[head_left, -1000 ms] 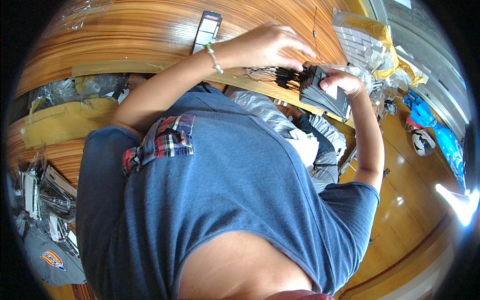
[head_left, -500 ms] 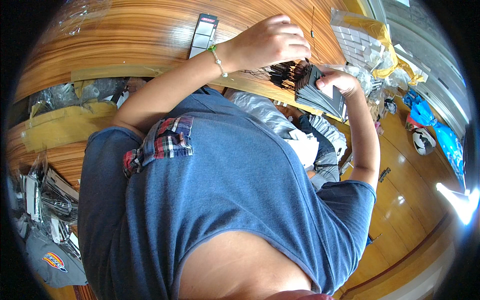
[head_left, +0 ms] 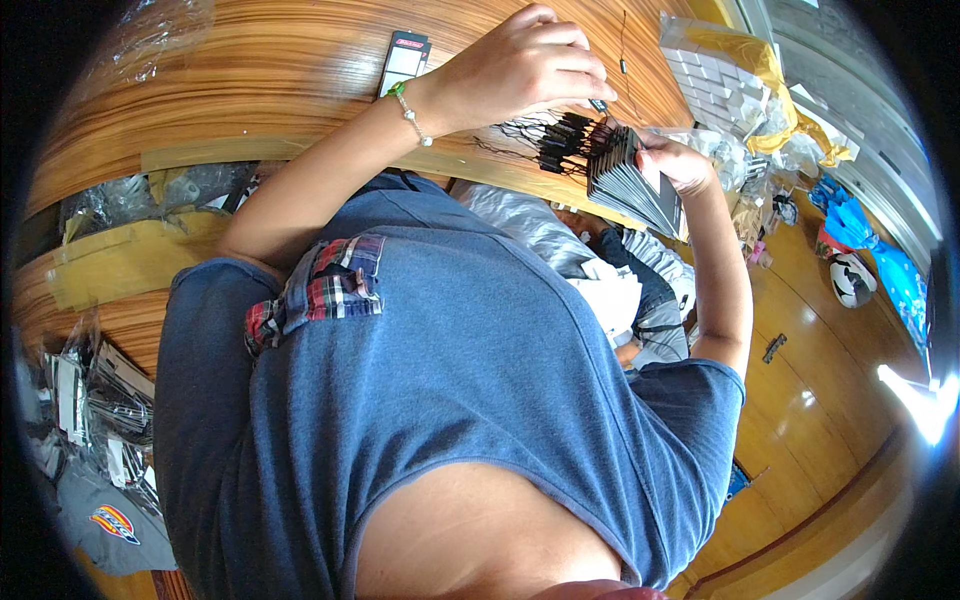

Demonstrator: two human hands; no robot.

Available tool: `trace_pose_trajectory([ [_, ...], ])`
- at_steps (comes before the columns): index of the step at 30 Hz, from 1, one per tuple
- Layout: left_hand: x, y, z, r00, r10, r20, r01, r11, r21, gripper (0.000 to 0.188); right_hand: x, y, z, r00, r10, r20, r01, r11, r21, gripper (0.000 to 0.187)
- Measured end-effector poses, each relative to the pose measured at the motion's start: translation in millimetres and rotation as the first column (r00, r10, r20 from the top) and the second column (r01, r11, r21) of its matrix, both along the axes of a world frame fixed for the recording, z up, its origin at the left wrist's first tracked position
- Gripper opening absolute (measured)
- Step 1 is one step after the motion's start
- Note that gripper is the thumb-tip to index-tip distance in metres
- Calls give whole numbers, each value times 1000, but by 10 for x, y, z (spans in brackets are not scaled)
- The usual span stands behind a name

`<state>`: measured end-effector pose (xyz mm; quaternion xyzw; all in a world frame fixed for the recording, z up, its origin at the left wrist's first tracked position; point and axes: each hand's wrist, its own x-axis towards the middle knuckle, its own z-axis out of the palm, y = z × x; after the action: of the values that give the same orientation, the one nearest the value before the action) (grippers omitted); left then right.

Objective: The person organizes small black electronic components with attached wires on a wooden table. They gather the items into a neat stack, place them into a clear plastic bag, and then move a laptop aside to clear the workspace.

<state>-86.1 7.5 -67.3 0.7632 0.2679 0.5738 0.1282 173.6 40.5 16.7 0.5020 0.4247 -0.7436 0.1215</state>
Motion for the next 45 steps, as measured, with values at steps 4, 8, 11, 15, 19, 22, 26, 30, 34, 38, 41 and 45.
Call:
trace_pose_trajectory([
  [4, -50, 18, 16, 1000, 1, 15, -1, 1000, -20, 10, 178, -27, -95, 997, -75, 18, 74, 997, 23, 61],
  [8, -145, 45, 29, 993, 119, -8, -120, 991, -60, 5, 268, 20, -124, 997, -56, -47, 54, 998, -37, 64],
  [11, -171, 36, 39, 999, 36, -1, -36, 994, -99, 9, 191, -10, -58, 998, -50, -37, 50, 999, 9, 64],
  [15, -57, 61, -131, 996, -88, 15, 89, 979, -183, 26, 146, -18, -20, 999, -33, -16, 33, 999, 13, 61],
  [19, 156, -4, -134, 939, -335, 81, 342, 875, -343, 51, 81, -30, -19, 999, -46, 19, 46, 999, 23, 58],
  [22, 359, -225, -65, 883, -421, 208, 461, 696, -551, 60, 103, -25, -83, 993, -100, 57, 98, 995, 34, 59],
  [26, 546, -372, -121, 937, -249, 244, 342, 788, -512, 71, -13, -51, -108, 981, -141, 131, 124, 984, 131, 55],
  [30, 414, -320, -133, 921, 74, 383, 68, 936, -345, 78, -4, -107, -181, 919, -393, -2, 393, 919, 35, 45],
  [34, 551, -487, -126, 935, 99, 341, 60, 903, -425, 87, -214, -86, -298, 833, -549, -76, 549, 836, -18, 46],
  [38, 531, -378, -188, 918, 232, 321, -61, 884, -464, 80, -483, -219, -467, 805, -575, -148, 588, 806, 68, 44],
  [41, 521, -338, -237, 898, 302, 320, -118, 866, -486, 58, -807, -328, -498, 722, -666, -189, 684, 728, 46, 37],
  [45, 523, -264, -413, 871, 364, 331, -172, 856, -488, 42, -877, -318, -730, 675, -712, -194, 734, 674, 81, 29],
])
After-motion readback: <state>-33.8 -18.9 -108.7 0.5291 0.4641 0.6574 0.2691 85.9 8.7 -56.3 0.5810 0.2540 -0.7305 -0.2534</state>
